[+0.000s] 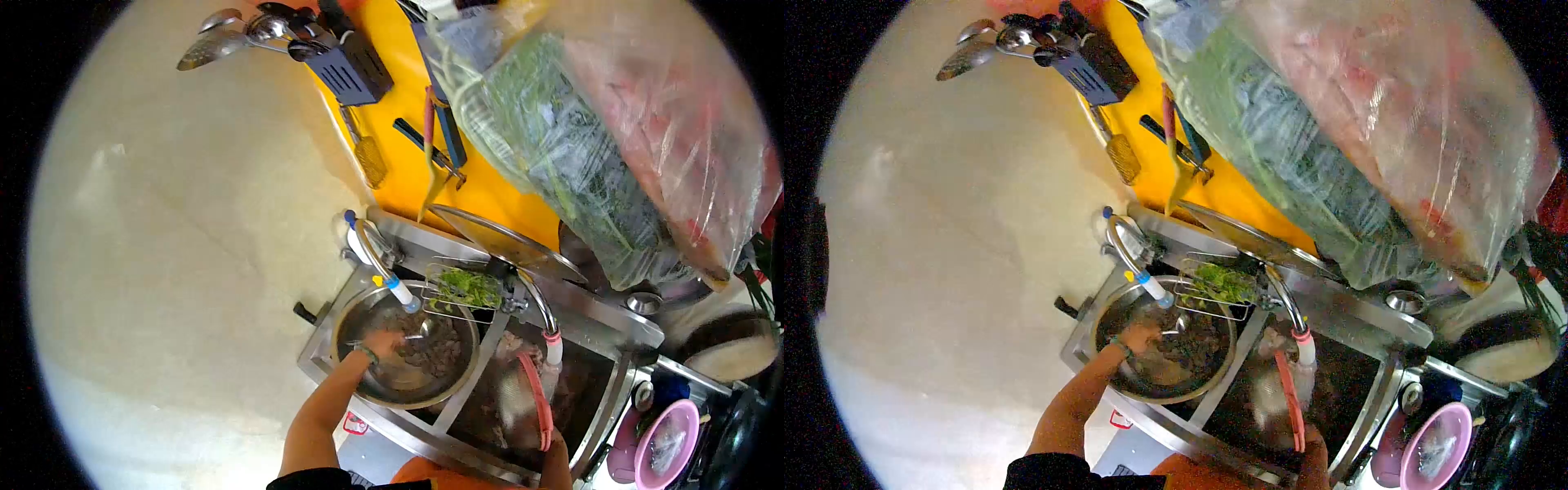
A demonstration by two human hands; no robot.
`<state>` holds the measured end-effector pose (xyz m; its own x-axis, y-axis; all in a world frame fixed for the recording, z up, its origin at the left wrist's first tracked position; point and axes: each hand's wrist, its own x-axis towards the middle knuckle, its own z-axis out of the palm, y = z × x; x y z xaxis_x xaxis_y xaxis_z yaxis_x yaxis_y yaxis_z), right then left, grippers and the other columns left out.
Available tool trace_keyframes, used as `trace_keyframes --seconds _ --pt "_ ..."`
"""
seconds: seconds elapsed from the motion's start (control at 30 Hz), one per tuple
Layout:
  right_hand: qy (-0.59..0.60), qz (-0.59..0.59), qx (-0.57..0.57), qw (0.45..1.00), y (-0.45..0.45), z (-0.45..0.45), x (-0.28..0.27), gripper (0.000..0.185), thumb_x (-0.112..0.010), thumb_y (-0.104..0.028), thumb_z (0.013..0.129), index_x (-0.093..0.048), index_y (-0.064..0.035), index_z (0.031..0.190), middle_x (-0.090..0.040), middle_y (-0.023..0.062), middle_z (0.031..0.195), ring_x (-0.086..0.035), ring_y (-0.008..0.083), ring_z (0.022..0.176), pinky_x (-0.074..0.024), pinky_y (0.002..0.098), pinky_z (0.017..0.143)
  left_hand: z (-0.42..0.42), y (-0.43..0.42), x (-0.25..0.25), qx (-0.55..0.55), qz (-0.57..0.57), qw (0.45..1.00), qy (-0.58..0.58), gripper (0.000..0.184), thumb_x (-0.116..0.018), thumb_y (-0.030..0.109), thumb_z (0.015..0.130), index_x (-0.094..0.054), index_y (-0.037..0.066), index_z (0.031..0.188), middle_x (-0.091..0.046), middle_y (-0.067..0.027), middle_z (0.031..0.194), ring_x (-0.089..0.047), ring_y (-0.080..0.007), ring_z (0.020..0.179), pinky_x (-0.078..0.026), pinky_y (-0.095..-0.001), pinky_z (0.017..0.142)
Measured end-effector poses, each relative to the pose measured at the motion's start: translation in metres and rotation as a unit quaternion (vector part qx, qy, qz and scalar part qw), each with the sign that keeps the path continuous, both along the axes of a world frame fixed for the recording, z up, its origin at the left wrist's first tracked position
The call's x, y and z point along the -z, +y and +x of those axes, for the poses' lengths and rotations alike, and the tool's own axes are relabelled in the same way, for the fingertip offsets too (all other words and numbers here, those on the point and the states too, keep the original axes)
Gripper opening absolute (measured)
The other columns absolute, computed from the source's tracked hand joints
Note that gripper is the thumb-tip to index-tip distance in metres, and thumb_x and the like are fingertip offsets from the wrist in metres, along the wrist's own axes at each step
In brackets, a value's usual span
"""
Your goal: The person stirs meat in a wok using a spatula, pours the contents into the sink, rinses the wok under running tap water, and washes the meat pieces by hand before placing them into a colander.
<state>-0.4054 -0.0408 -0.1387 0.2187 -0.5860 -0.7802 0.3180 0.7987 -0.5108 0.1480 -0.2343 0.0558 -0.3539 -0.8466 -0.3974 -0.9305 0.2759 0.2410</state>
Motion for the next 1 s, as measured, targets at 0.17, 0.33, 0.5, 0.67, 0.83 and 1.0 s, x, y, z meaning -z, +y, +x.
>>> trace_keyframes --seconds 0.17,0.33,0.5,0.67,0.83,1.0 --pt "-0.006 0.018 -0.022 1.000 -0.009 0.005 -0.009 0.028 -0.057 -0.017 0.088 -0.057 -0.0024 0.112 -0.064 0.0069 0.093 -0.061 0.0214 0.082 -0.0500 0.0360 0.075 -0.015 0.064 -0.061 -0.083 -0.077 0.923 0.368 0.013 -0.047 0.011 0.094 -0.057 0.004 0.095 -0.062 -0.0124 0.089 -0.063 -0.0271 0.083 -0.048 -0.0360 0.076" --pt "-0.018 0.024 -0.037 0.999 -0.009 0.007 -0.008 0.027 -0.057 -0.015 0.087 -0.058 -0.0028 0.111 -0.064 0.0065 0.089 -0.062 0.0214 0.080 -0.0508 0.0369 0.073 -0.044 0.075 -0.155 -0.242 -0.192 0.816 0.488 0.014 -0.040 0.002 0.096 -0.052 0.002 0.090 -0.058 -0.0064 0.087 -0.057 -0.0162 0.080 -0.047 -0.0310 0.080" --pt "-0.038 0.037 -0.050 0.997 -0.005 0.013 -0.004 0.025 -0.057 -0.013 0.086 -0.058 -0.0032 0.109 -0.064 0.0061 0.086 -0.063 0.0214 0.078 -0.0515 0.0378 0.071 -0.031 0.012 -0.244 -0.184 -0.432 0.791 0.392 0.021 -0.047 -0.002 0.092 -0.056 -0.003 0.111 -0.057 -0.0123 0.080 -0.057 -0.0174 0.069 -0.046 -0.0282 0.066" --pt "-0.078 0.041 -0.069 0.994 0.002 0.017 -0.019 0.024 -0.057 -0.012 0.086 -0.058 -0.0033 0.109 -0.065 0.0063 0.086 -0.063 0.0218 0.078 -0.0519 0.0382 0.070 -0.017 -0.051 -0.333 0.083 -0.612 0.786 -0.026 0.026 -0.056 0.000 0.073 -0.062 0.009 0.096 -0.058 -0.0108 0.088 -0.059 -0.0274 0.093 -0.049 -0.0424 0.083" --pt "-0.041 0.037 -0.062 0.997 0.007 0.025 -0.012 0.025 -0.057 -0.012 0.086 -0.058 -0.0033 0.109 -0.065 0.0063 0.086 -0.063 0.0220 0.078 -0.0519 0.0382 0.070 -0.028 -0.096 -0.391 0.290 -0.607 0.732 -0.107 0.019 -0.056 0.009 0.073 -0.061 0.010 0.092 -0.058 -0.0098 0.094 -0.056 -0.0267 0.104 -0.038 -0.0422 0.106" --pt "-0.039 0.031 -0.058 0.997 0.000 0.037 -0.009 0.025 -0.057 -0.012 0.086 -0.057 -0.0032 0.110 -0.065 0.0063 0.087 -0.063 0.0221 0.078 -0.0519 0.0382 0.070 -0.045 -0.130 -0.372 0.341 -0.519 0.765 -0.170 0.015 -0.055 0.012 0.073 -0.060 0.011 0.087 -0.057 -0.0086 0.093 -0.055 -0.0252 0.104 -0.033 -0.0450 0.111"
